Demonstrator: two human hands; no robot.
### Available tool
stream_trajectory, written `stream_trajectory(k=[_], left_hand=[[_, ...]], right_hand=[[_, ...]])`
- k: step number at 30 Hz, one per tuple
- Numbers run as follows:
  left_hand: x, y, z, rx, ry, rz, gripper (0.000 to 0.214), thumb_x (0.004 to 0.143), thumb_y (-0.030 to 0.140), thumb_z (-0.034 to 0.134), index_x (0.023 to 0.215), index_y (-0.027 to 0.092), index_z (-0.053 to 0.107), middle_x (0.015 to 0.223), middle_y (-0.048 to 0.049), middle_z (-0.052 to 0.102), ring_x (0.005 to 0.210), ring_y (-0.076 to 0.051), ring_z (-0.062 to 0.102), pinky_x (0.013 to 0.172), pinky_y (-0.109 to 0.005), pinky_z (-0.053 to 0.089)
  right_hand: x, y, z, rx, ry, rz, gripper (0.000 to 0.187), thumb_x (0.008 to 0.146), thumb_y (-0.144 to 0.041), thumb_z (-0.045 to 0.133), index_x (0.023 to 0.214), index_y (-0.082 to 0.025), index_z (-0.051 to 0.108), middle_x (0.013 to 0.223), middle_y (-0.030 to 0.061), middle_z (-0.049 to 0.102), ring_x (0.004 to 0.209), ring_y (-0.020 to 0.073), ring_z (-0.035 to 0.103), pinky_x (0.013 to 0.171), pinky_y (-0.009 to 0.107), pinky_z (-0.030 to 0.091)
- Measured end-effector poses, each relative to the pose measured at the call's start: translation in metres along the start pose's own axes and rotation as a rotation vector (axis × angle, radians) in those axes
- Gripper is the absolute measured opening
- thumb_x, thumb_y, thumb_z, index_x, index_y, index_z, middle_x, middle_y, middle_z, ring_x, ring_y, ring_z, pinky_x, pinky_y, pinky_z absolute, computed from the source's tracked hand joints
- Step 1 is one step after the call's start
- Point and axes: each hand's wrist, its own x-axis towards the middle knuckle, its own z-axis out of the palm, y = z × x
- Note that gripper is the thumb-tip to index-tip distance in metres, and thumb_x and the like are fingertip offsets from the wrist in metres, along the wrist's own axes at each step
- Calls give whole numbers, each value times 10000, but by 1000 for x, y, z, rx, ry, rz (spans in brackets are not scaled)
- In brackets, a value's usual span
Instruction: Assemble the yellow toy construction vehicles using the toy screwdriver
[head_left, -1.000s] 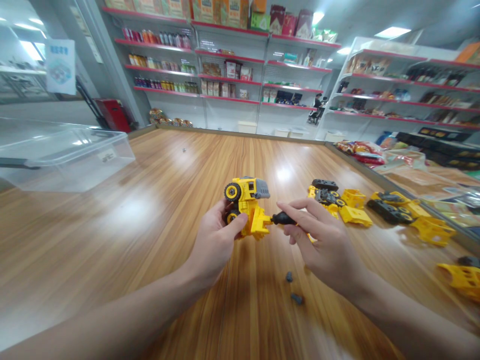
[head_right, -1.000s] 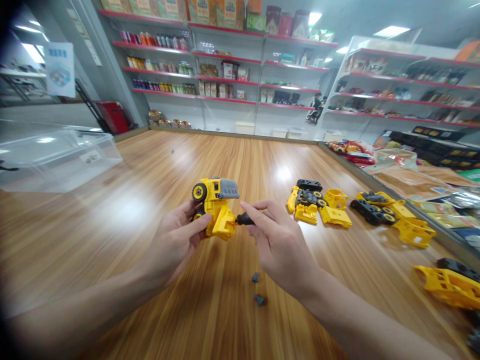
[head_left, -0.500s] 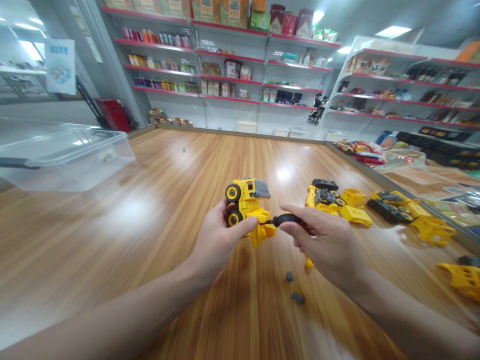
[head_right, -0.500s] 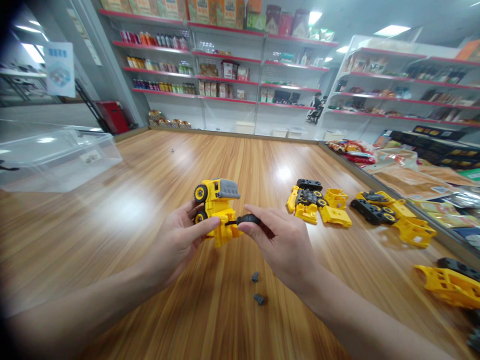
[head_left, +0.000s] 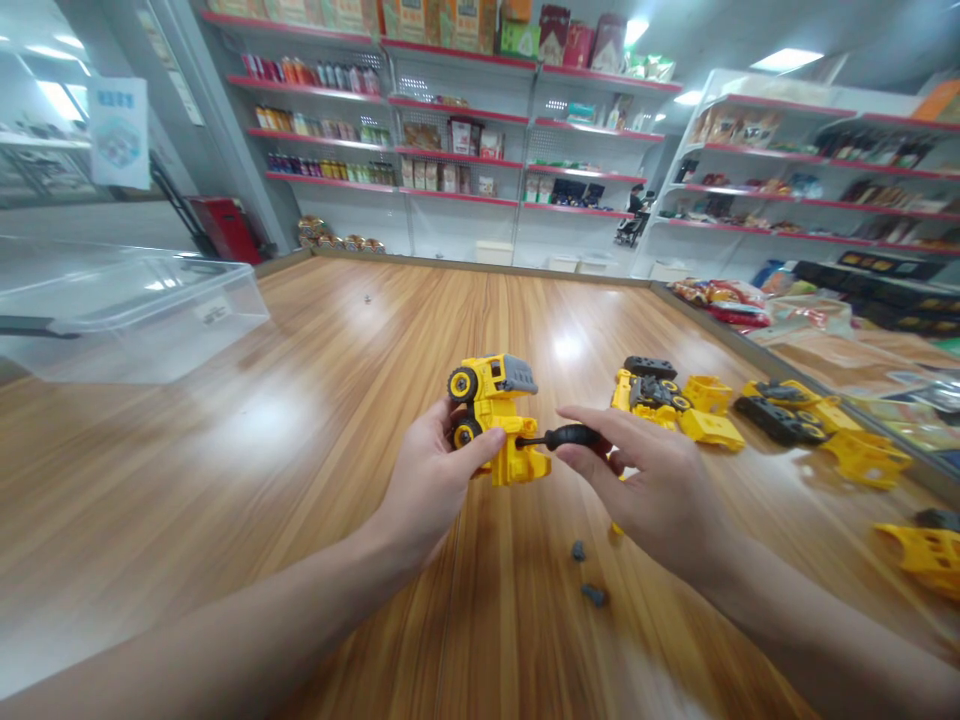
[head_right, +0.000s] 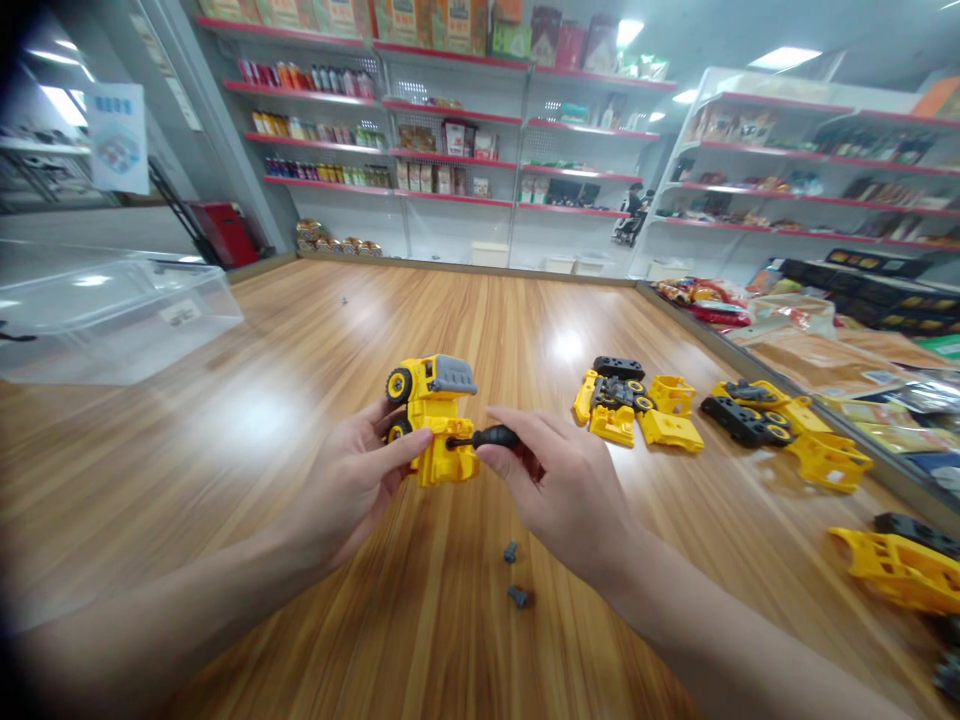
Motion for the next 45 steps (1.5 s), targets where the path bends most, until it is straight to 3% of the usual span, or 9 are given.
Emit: stream_trajectory(k=[4,9,14,19,24,29,34,39,45], left_hand=[[1,-1,0,5,6,11,417,787,229,716,1179,156,593,1185,-113,654,991,-241,667,827,-361,559],[1,-1,-1,5,27,16,412,776,218,722,1165,156,602,1173,-105,659,1005,-235,663,861,-358,545],[1,-2,-1,13,26,26,399,771,229,724,1150,173,613,1093,-86,679,946,-225,672,821,-362,559],[1,-2,-2,42,50,27,408,767,240,732,1151,169,613,1091,-84,673,967,-222,663,845,-359,551],[1,-2,-1,78,28,28,393,795,265,715,1160,169,604,1106,-89,669,978,-226,659,863,-376,546],[1,-3,-1,81,49,15,415,773,260,732,1163,177,615,1109,-84,680,976,-216,664,850,-338,541],[2,-6,-4,126,56,7,403,785,284,725,1161,184,616,1131,-83,674,995,-217,653,867,-346,532],[3,-8,-5,141,37,7,388,807,294,709,1162,181,604,1149,-90,666,1027,-226,648,892,-356,519],[2,-7,-4,128,60,5,398,777,285,732,1147,182,625,1144,-94,675,1024,-232,651,870,-354,528]], right_hand=[[1,2,0,23,-56,-41,287,936,-213,549,1216,-213,615,1060,79,687,891,198,635,710,314,507],[-1,2,1,-35,-133,10,174,939,-305,566,1014,-198,680,785,33,692,621,152,594,573,290,451],[-1,5,4,17,-95,35,296,951,-219,521,1245,-223,550,1072,63,693,876,188,652,682,290,488],[0,5,3,-62,-234,83,206,977,-355,499,949,-200,632,725,9,665,625,157,605,547,268,397],[-2,4,4,2,-149,100,260,957,-230,511,1216,-215,525,923,28,692,740,155,638,621,258,439],[-1,7,3,-93,-185,87,198,949,-365,548,899,-202,648,666,-1,647,566,147,574,527,263,378],[-1,6,3,-63,-136,16,313,937,-195,536,1248,-205,567,1035,55,699,858,185,647,736,300,467],[-2,3,3,-152,-247,80,253,960,-361,517,818,-191,638,644,4,628,558,152,562,516,284,361],[-3,7,7,-34,-159,53,341,940,-205,534,1278,-233,510,1077,43,678,899,188,645,735,306,469]])
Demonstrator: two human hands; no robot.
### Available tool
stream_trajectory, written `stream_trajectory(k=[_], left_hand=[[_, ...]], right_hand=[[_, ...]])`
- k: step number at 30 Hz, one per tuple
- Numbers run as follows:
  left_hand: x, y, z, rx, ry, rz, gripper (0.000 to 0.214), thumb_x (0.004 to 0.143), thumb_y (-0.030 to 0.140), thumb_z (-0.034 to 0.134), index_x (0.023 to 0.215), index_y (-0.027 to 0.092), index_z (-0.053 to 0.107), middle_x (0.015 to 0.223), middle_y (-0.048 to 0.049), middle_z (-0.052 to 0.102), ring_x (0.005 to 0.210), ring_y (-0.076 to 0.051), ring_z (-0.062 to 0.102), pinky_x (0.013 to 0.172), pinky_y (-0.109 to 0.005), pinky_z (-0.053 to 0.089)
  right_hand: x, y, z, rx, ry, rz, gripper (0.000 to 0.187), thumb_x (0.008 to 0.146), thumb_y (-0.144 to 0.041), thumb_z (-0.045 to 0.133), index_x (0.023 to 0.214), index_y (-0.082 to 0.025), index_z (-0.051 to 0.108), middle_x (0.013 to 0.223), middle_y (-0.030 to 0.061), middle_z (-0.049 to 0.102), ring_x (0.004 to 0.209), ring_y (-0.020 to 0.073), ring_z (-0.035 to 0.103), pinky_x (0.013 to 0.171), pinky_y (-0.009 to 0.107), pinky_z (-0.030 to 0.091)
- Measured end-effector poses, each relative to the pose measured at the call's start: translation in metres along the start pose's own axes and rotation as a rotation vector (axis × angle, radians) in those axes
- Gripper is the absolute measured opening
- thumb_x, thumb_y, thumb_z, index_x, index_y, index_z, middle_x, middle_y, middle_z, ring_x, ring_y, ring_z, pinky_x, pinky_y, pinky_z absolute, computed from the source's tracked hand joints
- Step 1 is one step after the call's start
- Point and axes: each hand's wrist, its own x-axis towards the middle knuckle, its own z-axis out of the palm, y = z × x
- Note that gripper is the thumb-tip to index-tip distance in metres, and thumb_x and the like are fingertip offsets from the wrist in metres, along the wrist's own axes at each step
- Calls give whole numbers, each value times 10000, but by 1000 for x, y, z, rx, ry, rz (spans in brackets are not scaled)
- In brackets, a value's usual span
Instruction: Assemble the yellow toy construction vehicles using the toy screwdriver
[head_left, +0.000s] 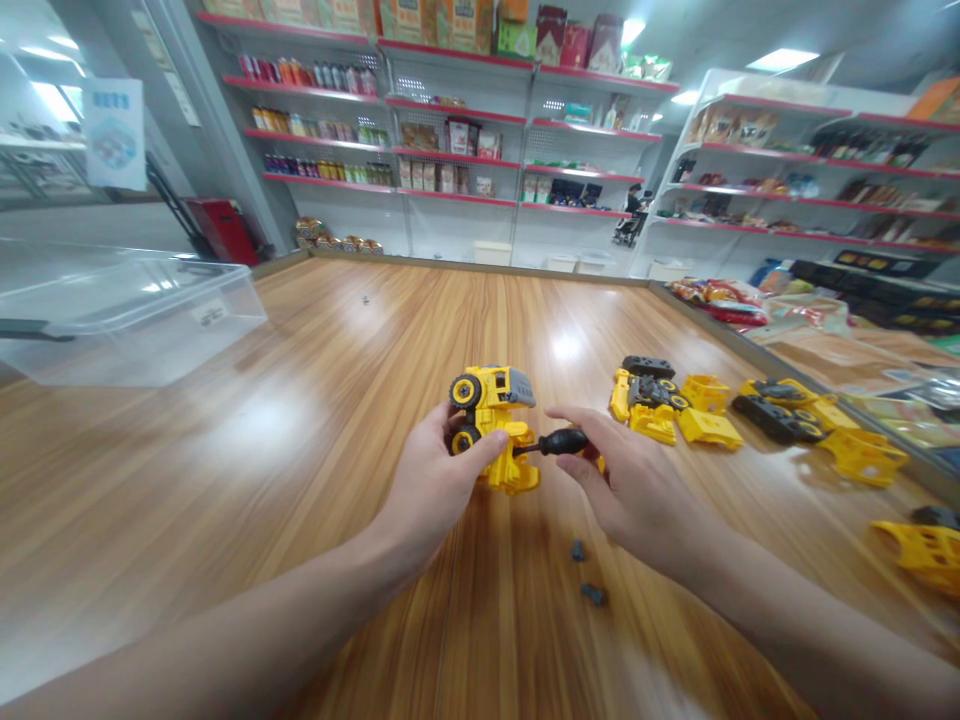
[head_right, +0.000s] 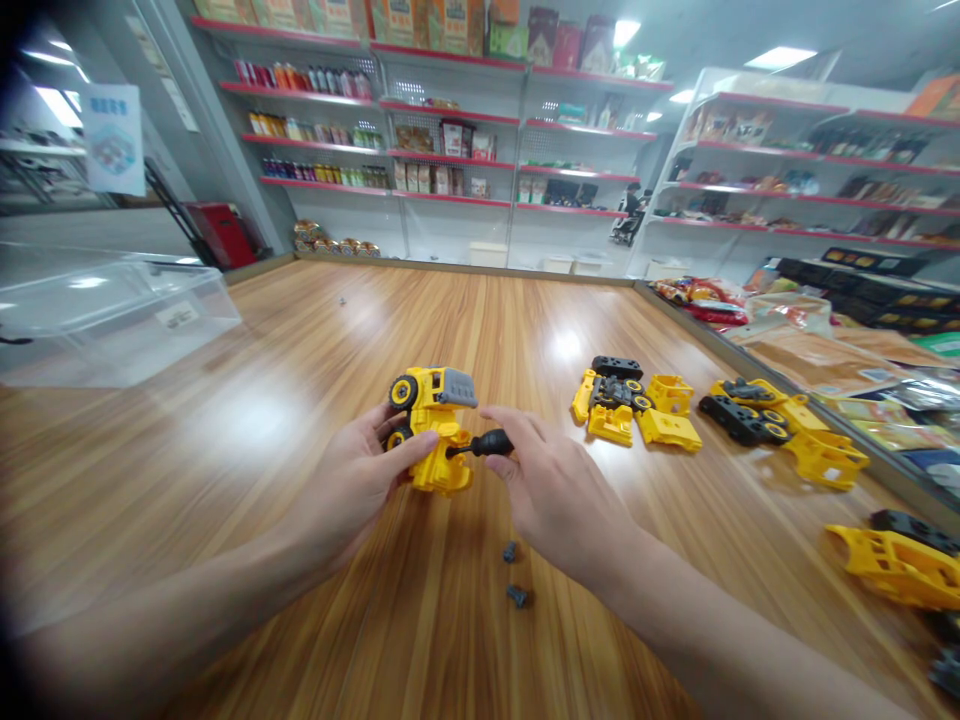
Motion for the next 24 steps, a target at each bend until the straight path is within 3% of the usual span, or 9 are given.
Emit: stream_trajectory(k=[2,4,9,11,14,17,19,21,24], left_hand=[[0,0,0,6,-2,-4,396,779,288,730,1143,175,623,1135,-99,679,1015,-233,655,868,-357,529],[0,0,0,23,-6,-9,407,787,296,724,1156,165,615,1143,-108,676,1023,-240,654,880,-368,526],[0,-1,0,52,4,-21,438,793,311,716,1187,157,602,1167,-123,670,1050,-258,645,898,-395,519],[1,-1,0,47,8,-27,451,787,300,720,1197,156,597,1167,-124,672,1052,-262,646,909,-402,516],[1,-1,1,34,3,-30,461,784,291,722,1204,151,594,1171,-129,672,1048,-264,652,918,-408,514],[2,-2,1,52,0,-26,448,796,300,712,1203,157,592,1177,-127,668,1060,-271,647,917,-417,514],[2,-3,0,61,-1,-14,438,804,301,705,1204,164,588,1180,-122,666,1064,-271,645,916,-419,515],[2,-3,-1,63,-9,-6,433,809,300,701,1206,166,587,1183,-120,666,1064,-266,645,918,-412,514],[1,-2,0,70,-10,-13,435,809,293,700,1209,164,585,1184,-120,666,1062,-262,646,915,-405,516]], right_hand=[[0,0,-1,-1,-40,30,189,962,-268,518,1132,-218,581,902,21,694,750,174,638,625,286,442],[0,0,-2,-25,-84,47,175,970,-345,515,1001,-215,628,771,4,678,661,167,614,566,280,404],[0,-2,-2,1,-36,14,253,942,-216,543,1192,-226,574,972,25,701,837,174,645,706,278,444],[0,-3,-2,-37,-90,32,138,950,-250,526,1044,-210,618,841,16,687,737,170,630,624,273,414],[-1,-6,-2,-108,-168,69,302,966,-406,491,782,-200,615,646,6,614,570,157,556,521,278,333],[-1,-7,-2,-37,-112,67,190,953,-347,530,1074,-219,600,829,16,678,670,162,600,599,273,390],[-1,-7,-2,24,-85,77,259,951,-289,533,1203,-231,522,936,21,691,748,166,625,646,270,415],[-1,-6,-1,49,-116,111,177,972,-322,496,1108,-226,556,872,14,690,721,164,624,609,263,404],[0,-4,0,31,-174,150,258,980,-427,467,916,-228,619,740,-3,662,645,156,599,555,261,377]])
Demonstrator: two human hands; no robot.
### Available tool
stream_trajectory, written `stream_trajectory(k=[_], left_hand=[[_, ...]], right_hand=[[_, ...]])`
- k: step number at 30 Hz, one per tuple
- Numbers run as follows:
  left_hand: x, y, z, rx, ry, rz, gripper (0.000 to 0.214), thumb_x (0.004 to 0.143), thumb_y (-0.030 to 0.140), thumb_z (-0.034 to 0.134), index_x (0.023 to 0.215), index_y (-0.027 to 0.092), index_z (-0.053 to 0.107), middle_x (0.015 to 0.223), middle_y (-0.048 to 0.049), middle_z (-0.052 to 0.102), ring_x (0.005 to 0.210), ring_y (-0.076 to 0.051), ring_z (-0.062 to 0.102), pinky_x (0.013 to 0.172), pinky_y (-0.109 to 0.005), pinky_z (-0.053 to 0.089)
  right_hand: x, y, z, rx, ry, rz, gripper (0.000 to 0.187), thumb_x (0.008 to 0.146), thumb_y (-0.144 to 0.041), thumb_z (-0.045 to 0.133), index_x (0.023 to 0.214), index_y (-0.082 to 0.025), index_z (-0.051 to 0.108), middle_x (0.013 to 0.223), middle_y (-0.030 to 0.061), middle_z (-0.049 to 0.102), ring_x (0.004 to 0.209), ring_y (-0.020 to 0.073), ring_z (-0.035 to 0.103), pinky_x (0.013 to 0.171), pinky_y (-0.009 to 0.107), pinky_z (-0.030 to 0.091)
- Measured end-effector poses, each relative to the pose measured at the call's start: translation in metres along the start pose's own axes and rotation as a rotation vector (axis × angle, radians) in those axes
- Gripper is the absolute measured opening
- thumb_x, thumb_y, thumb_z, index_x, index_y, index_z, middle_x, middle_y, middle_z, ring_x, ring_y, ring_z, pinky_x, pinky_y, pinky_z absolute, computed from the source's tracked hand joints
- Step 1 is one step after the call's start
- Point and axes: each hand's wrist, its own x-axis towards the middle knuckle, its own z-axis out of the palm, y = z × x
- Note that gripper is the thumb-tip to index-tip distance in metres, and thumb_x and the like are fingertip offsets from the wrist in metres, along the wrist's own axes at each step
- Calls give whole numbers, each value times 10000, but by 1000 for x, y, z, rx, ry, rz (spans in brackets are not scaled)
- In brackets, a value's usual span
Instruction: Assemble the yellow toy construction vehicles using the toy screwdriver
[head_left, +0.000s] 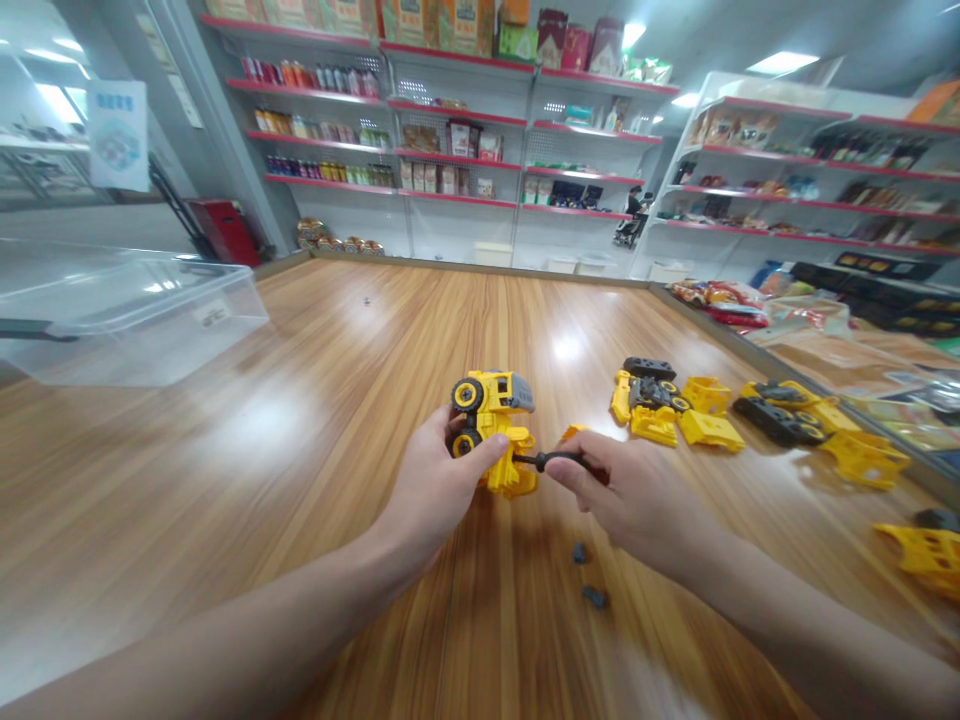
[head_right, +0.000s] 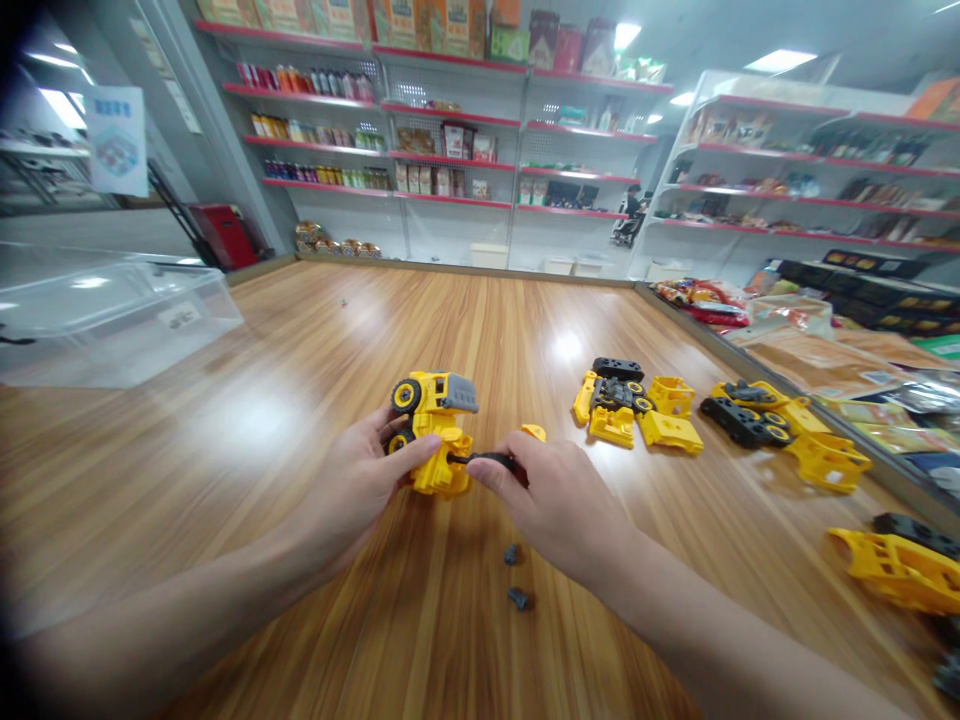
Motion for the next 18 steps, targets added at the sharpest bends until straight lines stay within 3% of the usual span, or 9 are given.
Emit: stream_trajectory(k=[3,5,7,9,11,12,14,16,18], left_hand=[[0,1,1,8,20,-7,443,802,289,706,1208,162,581,1190,-121,664,1071,-267,642,920,-414,514],[1,2,1,11,21,-6,445,802,293,706,1209,163,582,1194,-122,662,1077,-268,639,929,-418,510],[1,2,1,9,15,-4,446,801,294,706,1211,167,584,1193,-121,663,1075,-266,641,932,-416,509],[1,1,0,3,15,-3,451,796,293,711,1211,167,587,1189,-121,665,1070,-265,644,929,-414,511],[1,1,0,1,18,-4,453,792,296,714,1208,165,590,1186,-123,667,1065,-266,647,922,-412,516],[1,1,0,3,18,-5,455,791,297,715,1208,163,592,1188,-125,666,1064,-267,647,917,-412,518],[1,0,0,6,23,-7,463,788,299,717,1211,160,592,1193,-130,664,1061,-269,647,909,-411,523],[1,0,0,8,28,-5,466,785,294,720,1212,159,590,1194,-130,664,1063,-270,646,909,-414,523],[1,0,1,7,28,-4,450,790,290,716,1201,157,591,1182,-128,669,1065,-273,645,913,-421,522]], right_hand=[[1,2,1,29,70,-39,178,962,-338,527,1098,-251,602,896,-1,686,754,153,622,646,262,426],[0,2,2,57,103,-60,227,951,-267,537,1177,-247,552,967,5,683,812,152,627,687,265,437],[0,2,2,28,61,-36,138,964,-312,511,1015,-220,600,832,3,672,721,154,613,609,265,415],[-1,1,1,-27,12,3,275,972,-403,483,822,-209,607,679,-4,624,600,150,567,527,272,365],[-2,0,1,-26,21,2,245,971,-400,490,880,-216,623,704,-7,635,602,146,566,538,271,373],[-2,0,2,-2,45,-15,174,969,-354,502,1002,-227,617,782,-5,660,653,147,587,577,269,399],[-2,0,2,57,96,-53,259,955,-243,517,1214,-245,518,931,1,673,766,147,615,659,264,435],[-2,-1,2,91,100,-69,266,950,-197,505,1212,-235,491,935,0,666,781,142,616,665,258,438],[-2,0,1,80,73,-56,125,960,-257,512,1076,-225,545,826,-14,654,703,140,598,600,256,411]])
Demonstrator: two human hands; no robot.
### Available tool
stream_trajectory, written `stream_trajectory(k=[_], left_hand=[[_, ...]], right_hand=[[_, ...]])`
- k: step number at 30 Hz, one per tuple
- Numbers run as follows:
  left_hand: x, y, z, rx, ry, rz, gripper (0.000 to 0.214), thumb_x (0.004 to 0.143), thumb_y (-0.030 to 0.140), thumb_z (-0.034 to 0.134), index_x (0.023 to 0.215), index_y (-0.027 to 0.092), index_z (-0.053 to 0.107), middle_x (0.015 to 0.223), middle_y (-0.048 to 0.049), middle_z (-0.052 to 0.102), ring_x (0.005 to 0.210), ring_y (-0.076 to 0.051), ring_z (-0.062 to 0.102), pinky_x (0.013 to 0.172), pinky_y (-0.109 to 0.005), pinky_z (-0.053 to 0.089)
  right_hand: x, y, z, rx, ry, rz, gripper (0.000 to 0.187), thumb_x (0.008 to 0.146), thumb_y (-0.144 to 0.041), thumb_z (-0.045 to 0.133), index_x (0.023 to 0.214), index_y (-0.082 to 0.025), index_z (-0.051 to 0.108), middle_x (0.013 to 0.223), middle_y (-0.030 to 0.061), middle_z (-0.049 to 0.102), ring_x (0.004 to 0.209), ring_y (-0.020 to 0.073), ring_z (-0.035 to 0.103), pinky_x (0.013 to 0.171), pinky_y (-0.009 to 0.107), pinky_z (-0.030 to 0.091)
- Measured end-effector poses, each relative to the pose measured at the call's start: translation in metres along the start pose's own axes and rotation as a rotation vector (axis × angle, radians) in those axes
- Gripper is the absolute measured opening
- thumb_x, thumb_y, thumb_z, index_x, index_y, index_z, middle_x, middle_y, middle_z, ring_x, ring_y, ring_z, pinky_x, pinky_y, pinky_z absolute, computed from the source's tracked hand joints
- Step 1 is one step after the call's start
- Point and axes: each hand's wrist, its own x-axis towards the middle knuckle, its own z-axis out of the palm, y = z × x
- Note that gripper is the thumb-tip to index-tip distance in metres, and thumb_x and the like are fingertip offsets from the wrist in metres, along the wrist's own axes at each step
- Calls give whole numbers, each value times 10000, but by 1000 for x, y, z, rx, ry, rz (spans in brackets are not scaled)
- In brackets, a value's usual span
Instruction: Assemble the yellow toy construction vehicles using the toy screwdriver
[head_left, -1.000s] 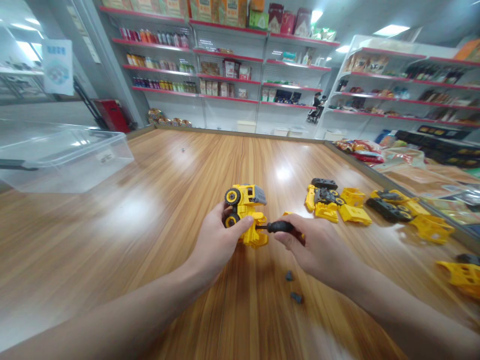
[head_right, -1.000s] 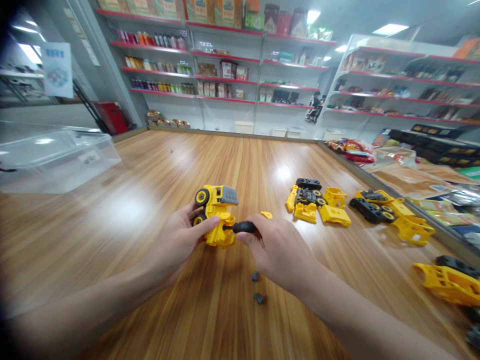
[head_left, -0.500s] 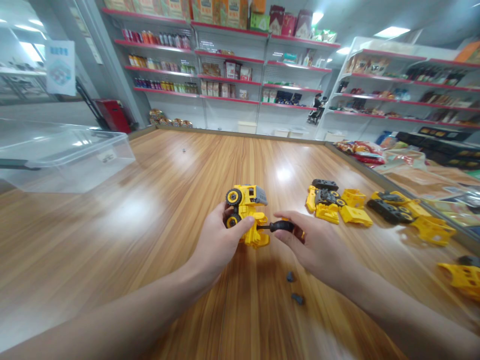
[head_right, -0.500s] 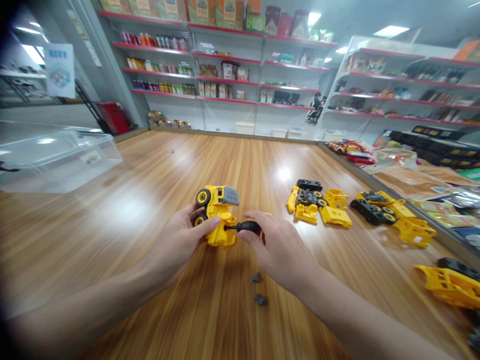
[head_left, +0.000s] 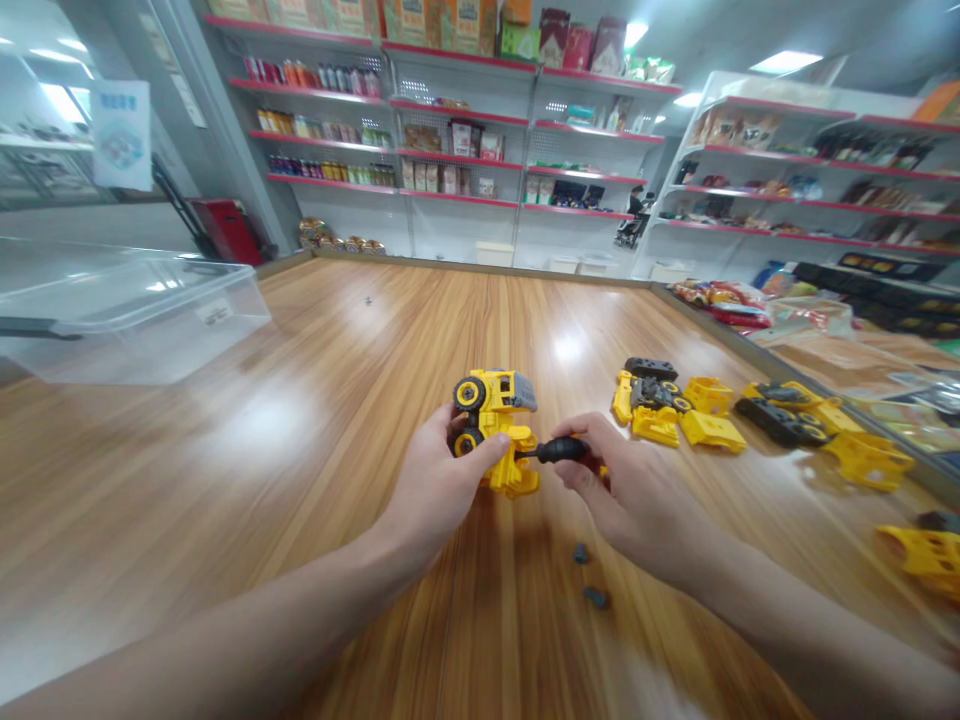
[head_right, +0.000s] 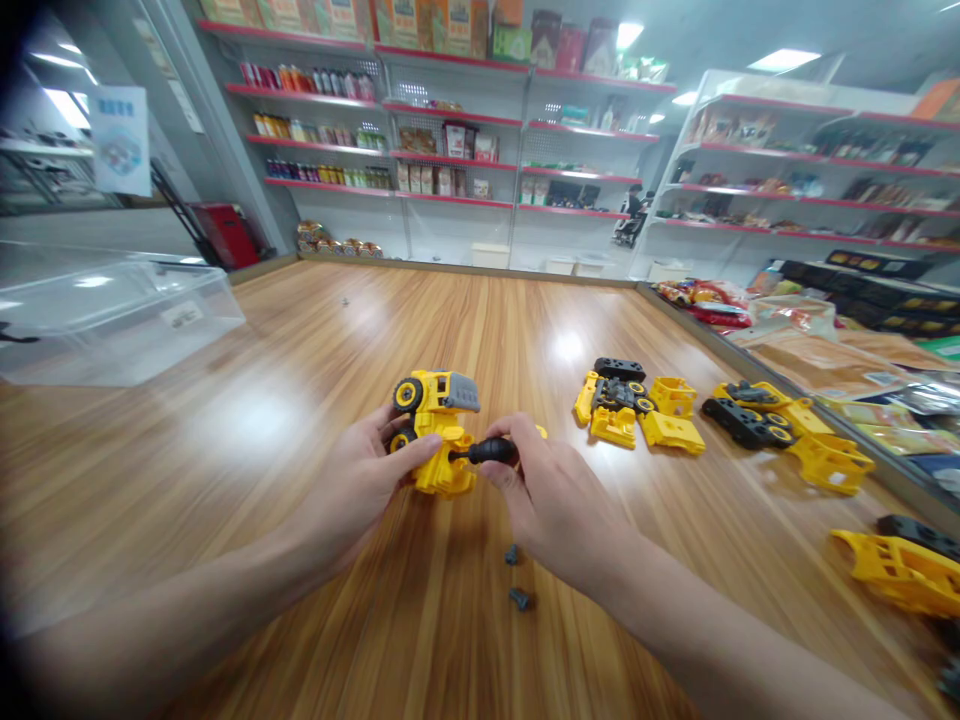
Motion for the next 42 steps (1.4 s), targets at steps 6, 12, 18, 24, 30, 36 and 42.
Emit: stream_trajectory(k=[6,12,18,24,30,36,42], left_hand=[[0,-1,0,-19,-17,-5,425,807,294,701,1198,169,593,1189,-123,668,1060,-271,651,910,-424,527],[-1,-1,-1,-29,-12,-8,433,794,294,715,1193,169,603,1186,-120,672,1069,-267,649,905,-403,530],[-2,2,-1,-60,-17,-14,438,784,296,726,1185,163,610,1179,-124,675,1060,-264,651,887,-386,537],[-2,3,0,-39,-34,-15,453,802,292,709,1217,157,585,1199,-129,662,1064,-262,648,912,-396,526],[-3,4,0,-38,-45,-18,430,816,295,695,1211,164,584,1205,-124,656,1085,-271,635,928,-413,513],[-4,6,1,-138,-62,-62,431,774,214,700,1187,142,601,1174,-129,662,1015,-258,662,871,-393,535],[-4,12,3,-281,-83,-114,423,746,163,704,1156,127,609,1166,-131,670,941,-232,683,790,-340,546]], right_hand=[[2,1,-2,-82,65,-45,192,941,-330,573,1103,-241,621,898,4,670,747,150,600,661,278,431],[-1,0,-3,-54,73,-43,136,944,-244,544,1065,-232,604,828,-12,662,680,135,590,599,265,413],[2,-2,-3,-72,102,-56,228,932,-297,585,1148,-228,614,899,14,689,691,140,601,623,273,433],[1,-4,-4,-130,21,-34,218,952,-377,546,877,-210,663,689,-2,649,595,142,570,555,275,384],[1,-3,-3,-29,73,-85,234,947,-217,527,1179,-223,554,950,26,692,768,156,632,648,266,436],[2,-3,-6,-164,42,-24,288,946,-439,543,839,-199,662,657,-3,638,567,143,564,538,278,368],[1,-4,-4,-27,70,-146,317,942,-179,528,1251,-251,531,1131,34,669,927,168,633,765,281,469]])
